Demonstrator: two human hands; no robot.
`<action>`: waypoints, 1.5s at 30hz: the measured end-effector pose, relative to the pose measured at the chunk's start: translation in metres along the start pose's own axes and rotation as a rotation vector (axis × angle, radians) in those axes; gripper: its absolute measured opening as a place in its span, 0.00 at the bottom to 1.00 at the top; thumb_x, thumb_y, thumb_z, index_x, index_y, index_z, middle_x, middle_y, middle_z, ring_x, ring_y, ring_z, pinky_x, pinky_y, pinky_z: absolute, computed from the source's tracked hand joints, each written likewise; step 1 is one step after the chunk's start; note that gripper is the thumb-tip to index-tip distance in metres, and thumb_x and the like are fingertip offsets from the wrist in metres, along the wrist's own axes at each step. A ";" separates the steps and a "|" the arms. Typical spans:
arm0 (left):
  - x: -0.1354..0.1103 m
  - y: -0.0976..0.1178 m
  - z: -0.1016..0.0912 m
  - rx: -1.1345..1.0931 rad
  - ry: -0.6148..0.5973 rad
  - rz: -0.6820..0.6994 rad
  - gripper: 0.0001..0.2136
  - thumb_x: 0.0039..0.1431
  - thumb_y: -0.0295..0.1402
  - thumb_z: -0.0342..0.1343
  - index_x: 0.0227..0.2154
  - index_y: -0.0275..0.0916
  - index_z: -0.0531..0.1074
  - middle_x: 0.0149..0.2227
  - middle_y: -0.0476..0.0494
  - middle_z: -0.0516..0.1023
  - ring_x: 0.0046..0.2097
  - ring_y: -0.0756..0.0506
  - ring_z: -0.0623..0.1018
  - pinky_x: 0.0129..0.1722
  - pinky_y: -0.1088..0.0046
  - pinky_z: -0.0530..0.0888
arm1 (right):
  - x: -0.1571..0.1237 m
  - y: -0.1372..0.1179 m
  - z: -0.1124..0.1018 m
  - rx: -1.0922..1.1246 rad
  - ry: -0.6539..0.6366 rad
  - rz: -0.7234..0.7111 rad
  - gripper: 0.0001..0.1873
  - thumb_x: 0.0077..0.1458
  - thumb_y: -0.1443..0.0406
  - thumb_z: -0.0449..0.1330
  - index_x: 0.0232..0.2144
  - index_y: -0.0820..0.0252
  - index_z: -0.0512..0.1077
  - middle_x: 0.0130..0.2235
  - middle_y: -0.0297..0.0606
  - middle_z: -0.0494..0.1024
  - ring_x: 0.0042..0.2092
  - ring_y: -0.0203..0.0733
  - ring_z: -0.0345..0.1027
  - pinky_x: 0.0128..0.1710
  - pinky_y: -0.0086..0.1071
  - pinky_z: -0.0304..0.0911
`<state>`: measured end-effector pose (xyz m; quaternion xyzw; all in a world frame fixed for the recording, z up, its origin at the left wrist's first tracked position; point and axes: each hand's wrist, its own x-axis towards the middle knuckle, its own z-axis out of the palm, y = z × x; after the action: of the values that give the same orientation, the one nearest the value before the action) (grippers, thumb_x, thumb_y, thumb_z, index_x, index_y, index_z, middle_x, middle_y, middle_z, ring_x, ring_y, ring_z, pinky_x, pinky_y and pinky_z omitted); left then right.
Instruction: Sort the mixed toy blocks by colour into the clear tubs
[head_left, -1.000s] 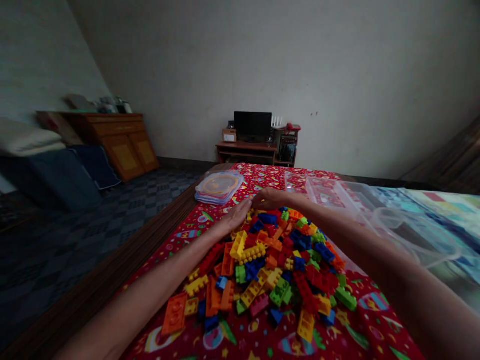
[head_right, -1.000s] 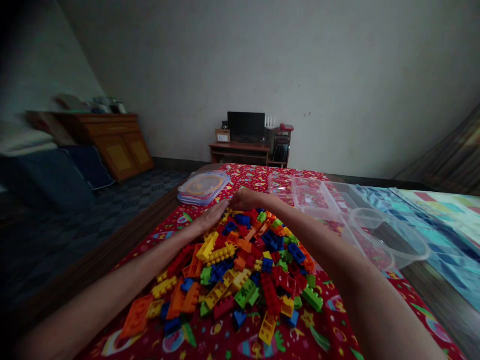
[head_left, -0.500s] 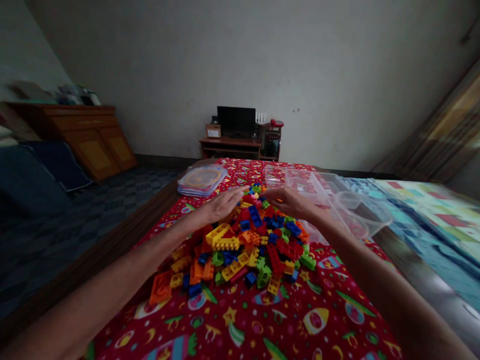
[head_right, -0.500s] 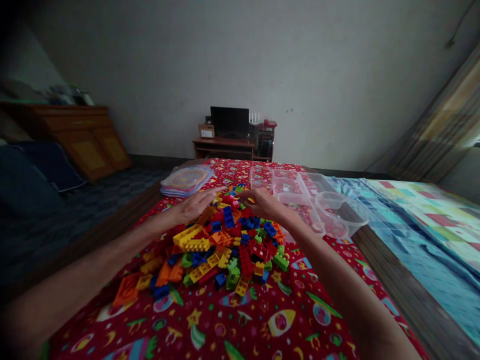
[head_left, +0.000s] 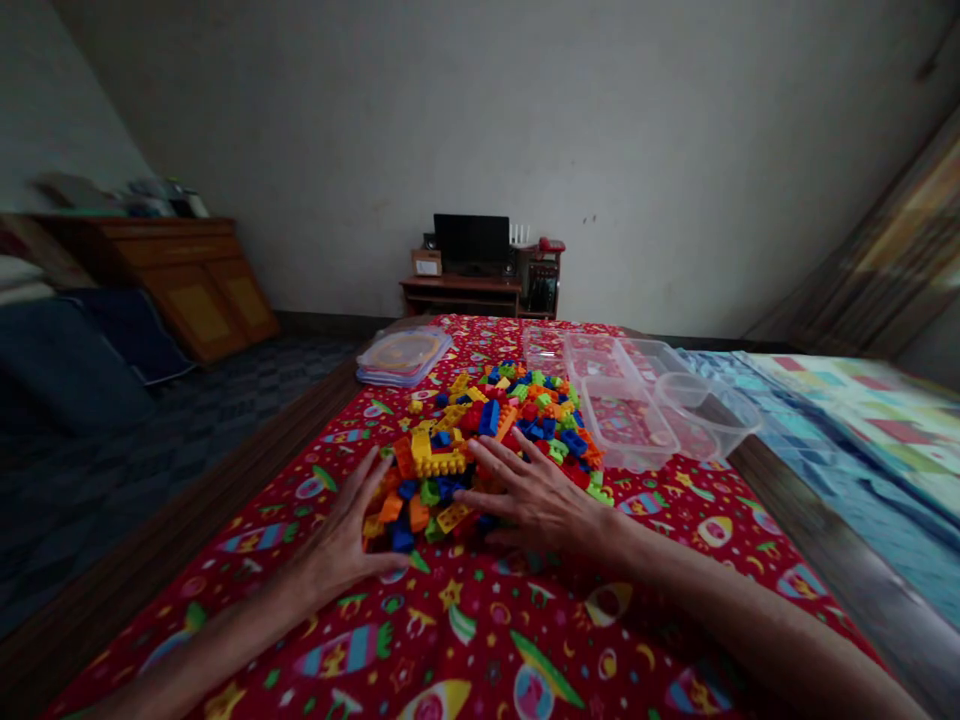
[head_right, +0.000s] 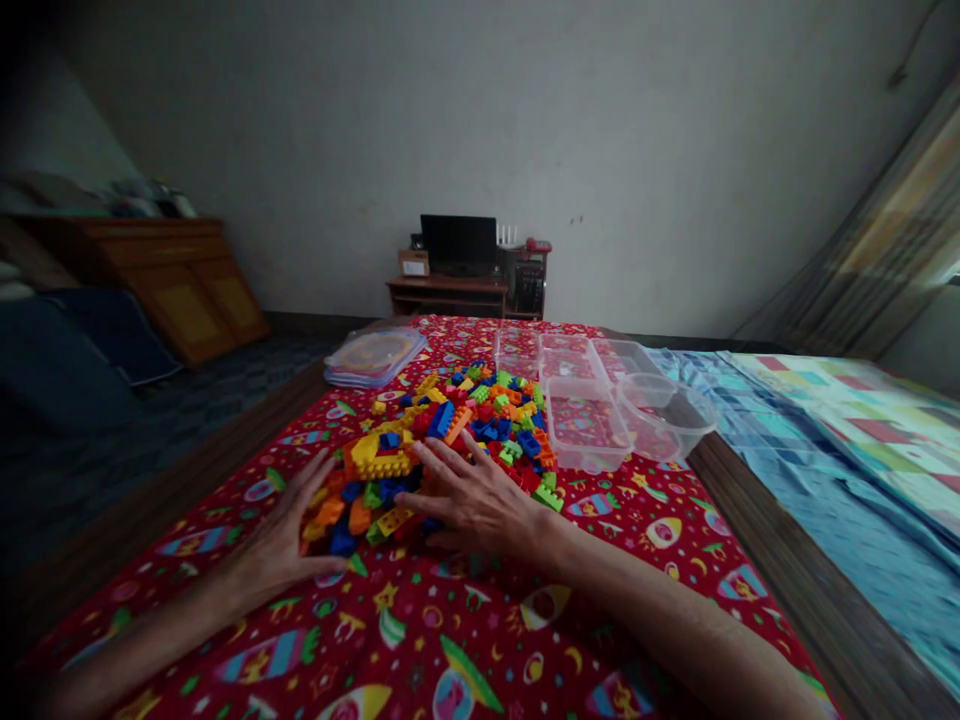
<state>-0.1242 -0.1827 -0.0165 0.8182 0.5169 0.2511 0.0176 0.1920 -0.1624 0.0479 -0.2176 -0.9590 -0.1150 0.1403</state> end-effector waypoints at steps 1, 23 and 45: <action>0.010 0.007 0.004 -0.029 0.035 0.020 0.51 0.48 0.56 0.60 0.67 0.51 0.34 0.70 0.36 0.38 0.67 0.29 0.51 0.60 0.48 0.63 | 0.003 0.001 0.001 -0.008 0.013 0.014 0.31 0.60 0.53 0.54 0.63 0.48 0.57 0.69 0.50 0.42 0.69 0.55 0.35 0.63 0.58 0.37; 0.200 0.057 -0.002 -0.262 -0.041 0.191 0.43 0.50 0.65 0.46 0.61 0.38 0.61 0.63 0.35 0.62 0.65 0.34 0.58 0.64 0.53 0.54 | 0.033 0.071 -0.026 0.319 0.429 0.759 0.15 0.61 0.62 0.50 0.40 0.60 0.76 0.35 0.40 0.80 0.38 0.42 0.73 0.42 0.34 0.63; 0.124 -0.060 0.014 -0.076 0.083 -0.231 0.36 0.62 0.55 0.29 0.59 0.32 0.63 0.61 0.32 0.64 0.65 0.38 0.59 0.64 0.51 0.54 | 0.039 0.080 0.005 0.140 0.058 0.593 0.25 0.65 0.55 0.46 0.57 0.61 0.66 0.48 0.50 0.75 0.55 0.51 0.65 0.53 0.45 0.61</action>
<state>-0.1262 -0.0457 0.0024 0.7409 0.5981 0.3004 0.0557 0.1935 -0.0756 0.0680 -0.4743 -0.8550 -0.0087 0.2098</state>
